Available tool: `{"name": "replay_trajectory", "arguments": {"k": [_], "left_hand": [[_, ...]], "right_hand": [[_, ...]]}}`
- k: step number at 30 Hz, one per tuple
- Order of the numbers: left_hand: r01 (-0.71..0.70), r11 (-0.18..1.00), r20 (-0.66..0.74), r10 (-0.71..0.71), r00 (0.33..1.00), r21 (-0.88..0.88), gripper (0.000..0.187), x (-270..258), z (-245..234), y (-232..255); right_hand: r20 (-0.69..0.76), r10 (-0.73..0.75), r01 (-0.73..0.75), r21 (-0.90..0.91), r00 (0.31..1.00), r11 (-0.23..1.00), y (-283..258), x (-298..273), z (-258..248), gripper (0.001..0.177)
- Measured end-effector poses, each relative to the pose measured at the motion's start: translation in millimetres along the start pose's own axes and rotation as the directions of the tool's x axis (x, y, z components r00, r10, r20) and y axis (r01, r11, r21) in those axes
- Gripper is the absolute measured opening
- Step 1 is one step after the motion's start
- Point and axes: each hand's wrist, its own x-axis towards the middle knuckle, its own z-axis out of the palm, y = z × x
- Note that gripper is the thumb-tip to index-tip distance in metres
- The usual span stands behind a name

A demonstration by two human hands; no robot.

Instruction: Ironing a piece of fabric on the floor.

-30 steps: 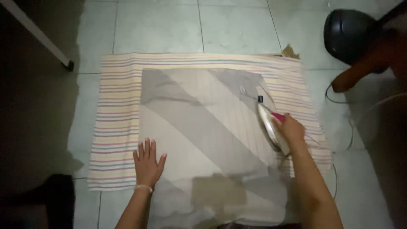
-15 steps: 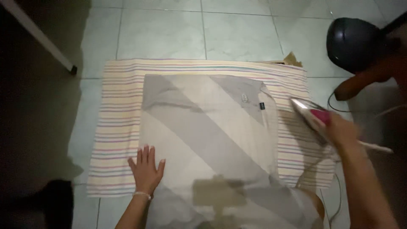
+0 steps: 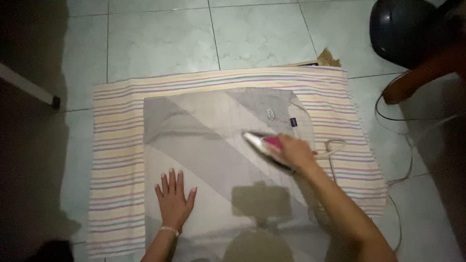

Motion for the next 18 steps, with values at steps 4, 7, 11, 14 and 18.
{"name": "replay_trajectory", "arguments": {"k": [4,7,11,14,18], "left_hand": [[0.049,0.998,0.049,-0.051,0.997,0.045,0.076,4.9,-9.8,7.1],[0.039,0.999,0.032,-0.040,0.999,0.024,0.077,5.3,-5.6,3.7],[0.063,0.998,0.052,-0.063,0.997,0.011,0.076,6.8,-12.0,6.8],[0.063,0.998,0.048,-0.063,0.997,0.009,0.074,8.2,-11.3,7.9],[0.052,0.999,0.033,-0.052,0.998,-0.009,0.075,4.5,-5.8,1.9]], "right_hand": [[-0.136,0.248,-0.254,-0.028,0.959,0.967,56.1,45.0,-21.8,0.060],[-0.207,0.376,-0.396,-0.062,0.903,0.916,103.5,84.4,-25.2,0.065],[-0.346,0.446,-0.483,-0.022,0.825,0.875,150.7,119.6,-28.1,0.065],[-0.324,0.463,-0.499,-0.036,0.825,0.866,160.6,125.0,-26.3,0.064],[-0.217,0.486,-0.499,-0.002,0.846,0.867,146.1,75.5,-34.6,0.062]]}}
